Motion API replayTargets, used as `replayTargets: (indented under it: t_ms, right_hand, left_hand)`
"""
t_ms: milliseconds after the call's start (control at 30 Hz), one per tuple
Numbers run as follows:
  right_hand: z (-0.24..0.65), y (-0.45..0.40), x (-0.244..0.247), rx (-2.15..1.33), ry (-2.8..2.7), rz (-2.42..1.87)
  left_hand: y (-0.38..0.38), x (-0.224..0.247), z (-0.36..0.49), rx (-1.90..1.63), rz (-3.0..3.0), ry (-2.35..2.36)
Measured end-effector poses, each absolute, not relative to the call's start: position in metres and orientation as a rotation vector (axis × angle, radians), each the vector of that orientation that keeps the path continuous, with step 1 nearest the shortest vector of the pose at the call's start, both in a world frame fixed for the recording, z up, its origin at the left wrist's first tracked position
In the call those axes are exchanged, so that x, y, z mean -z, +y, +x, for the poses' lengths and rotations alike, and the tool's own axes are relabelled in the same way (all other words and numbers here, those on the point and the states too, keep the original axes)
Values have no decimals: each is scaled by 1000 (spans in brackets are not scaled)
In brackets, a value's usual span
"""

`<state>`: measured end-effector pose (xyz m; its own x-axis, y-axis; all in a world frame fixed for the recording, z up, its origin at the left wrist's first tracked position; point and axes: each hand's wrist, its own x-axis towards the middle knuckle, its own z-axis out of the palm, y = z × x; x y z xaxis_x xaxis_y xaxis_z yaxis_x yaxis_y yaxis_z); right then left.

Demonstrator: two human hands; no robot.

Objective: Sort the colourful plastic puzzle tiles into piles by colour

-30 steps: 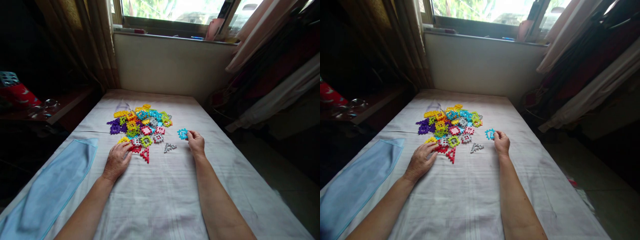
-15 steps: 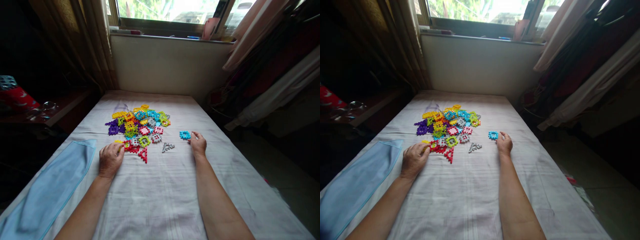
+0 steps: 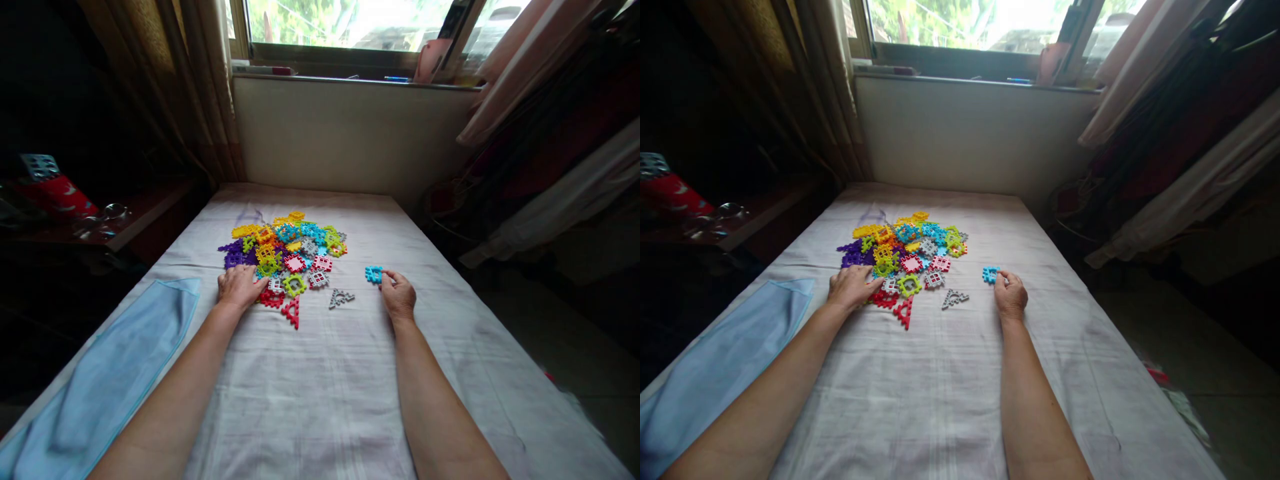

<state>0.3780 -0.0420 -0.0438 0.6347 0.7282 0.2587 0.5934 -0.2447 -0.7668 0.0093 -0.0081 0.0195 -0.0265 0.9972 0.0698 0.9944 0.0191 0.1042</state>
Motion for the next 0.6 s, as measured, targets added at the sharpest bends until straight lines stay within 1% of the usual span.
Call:
replayTargets:
  t_ms: [100,233,400,600]
  right_hand:
    - [376,-42,44,-154,-1075,-1945]
    - [374,-43,42,-136,-1100,-1930]
    - [372,-44,39,-153,-1094,-1944]
    - [372,-44,39,-168,-1107,-1930]
  left_hand:
    - [1,-25,15,-113,2113,2211]
    - [8,-26,22,-125,2055,2216]
    - [10,-23,24,-220,1958,2222]
    - [11,-19,15,-425,1816,2178]
